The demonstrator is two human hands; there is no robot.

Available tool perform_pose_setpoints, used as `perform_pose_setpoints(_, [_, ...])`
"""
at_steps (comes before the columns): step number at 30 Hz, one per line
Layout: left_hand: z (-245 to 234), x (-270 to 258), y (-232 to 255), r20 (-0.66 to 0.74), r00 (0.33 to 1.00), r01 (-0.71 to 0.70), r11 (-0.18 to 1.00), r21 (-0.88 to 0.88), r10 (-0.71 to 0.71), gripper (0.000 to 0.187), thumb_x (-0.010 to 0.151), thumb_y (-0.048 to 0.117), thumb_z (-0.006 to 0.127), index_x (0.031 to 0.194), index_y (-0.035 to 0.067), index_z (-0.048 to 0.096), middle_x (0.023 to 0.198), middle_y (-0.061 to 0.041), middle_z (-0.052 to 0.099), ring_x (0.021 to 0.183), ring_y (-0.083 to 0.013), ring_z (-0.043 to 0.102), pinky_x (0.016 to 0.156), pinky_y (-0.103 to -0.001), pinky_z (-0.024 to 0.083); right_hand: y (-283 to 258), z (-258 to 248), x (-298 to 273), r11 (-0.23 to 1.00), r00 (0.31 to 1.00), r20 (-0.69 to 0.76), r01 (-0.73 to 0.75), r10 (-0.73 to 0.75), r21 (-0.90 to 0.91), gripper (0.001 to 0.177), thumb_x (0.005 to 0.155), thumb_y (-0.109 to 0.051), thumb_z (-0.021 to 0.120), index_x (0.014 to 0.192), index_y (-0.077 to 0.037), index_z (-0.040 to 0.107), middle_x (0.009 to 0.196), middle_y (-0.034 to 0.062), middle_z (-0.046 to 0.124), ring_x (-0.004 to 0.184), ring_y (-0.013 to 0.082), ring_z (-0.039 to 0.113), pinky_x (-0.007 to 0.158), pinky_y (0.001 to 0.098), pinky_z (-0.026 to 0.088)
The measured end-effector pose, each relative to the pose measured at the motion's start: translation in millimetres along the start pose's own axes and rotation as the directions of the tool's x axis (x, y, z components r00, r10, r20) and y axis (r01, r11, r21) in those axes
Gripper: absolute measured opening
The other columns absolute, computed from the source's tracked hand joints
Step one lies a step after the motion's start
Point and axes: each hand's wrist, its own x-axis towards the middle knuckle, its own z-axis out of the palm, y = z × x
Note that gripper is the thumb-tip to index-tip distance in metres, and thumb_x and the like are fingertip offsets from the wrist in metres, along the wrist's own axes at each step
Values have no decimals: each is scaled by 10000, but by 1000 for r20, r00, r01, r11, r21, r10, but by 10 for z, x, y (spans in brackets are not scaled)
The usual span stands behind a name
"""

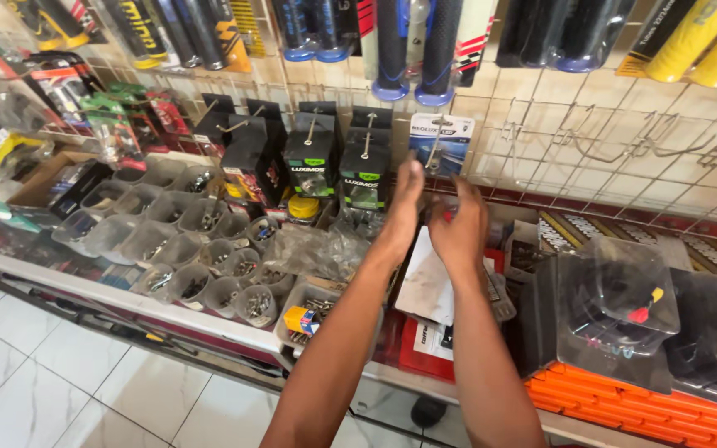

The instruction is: The person picks up several packaged motorcycle accessories from display shelves and places them in a row on a glass counter.

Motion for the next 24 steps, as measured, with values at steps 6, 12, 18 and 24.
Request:
perform_pose_setpoints(6, [-16,160,3,16,989,-147,988,-49,148,895,1008,612,471,1640,33,214,1666,-179,296,1550,-298,237,1251,-424,154,111,152,205,993,996,-32,-86,89,77,626,861,-57,706,1447,40,508,1415,285,571,1325,452,536,1123,480,418])
perform_pose_setpoints(12, [-62,158,-20,88,962,-259,966,-28,260,1007,986,690,480,1667,29,142,1722,-150,190,1601,-269,117,1277,-396,63,145,223,232,992,995,-17,-92,94,87,803,879,-97,753,1536,80,327,1494,318,446,1387,471,445,1143,493,374])
perform_pose_setpoints(18, [-50,157,56,72,966,-252,967,39,249,1081,940,717,531,1658,19,125,1696,-195,232,1579,-318,203,1273,-428,139,192,275,233,993,997,-6,-80,81,89,800,877,-74,747,1542,75,327,1469,304,410,1359,489,462,1129,500,403])
perform_pose_setpoints(24, [3,111,106,73,970,-233,972,26,231,1101,917,709,565,1655,15,135,1671,-213,269,1558,-319,232,1256,-414,159,248,303,301,977,988,2,-151,152,152,797,856,-68,751,1528,52,340,1402,265,416,1303,437,505,1072,472,449])
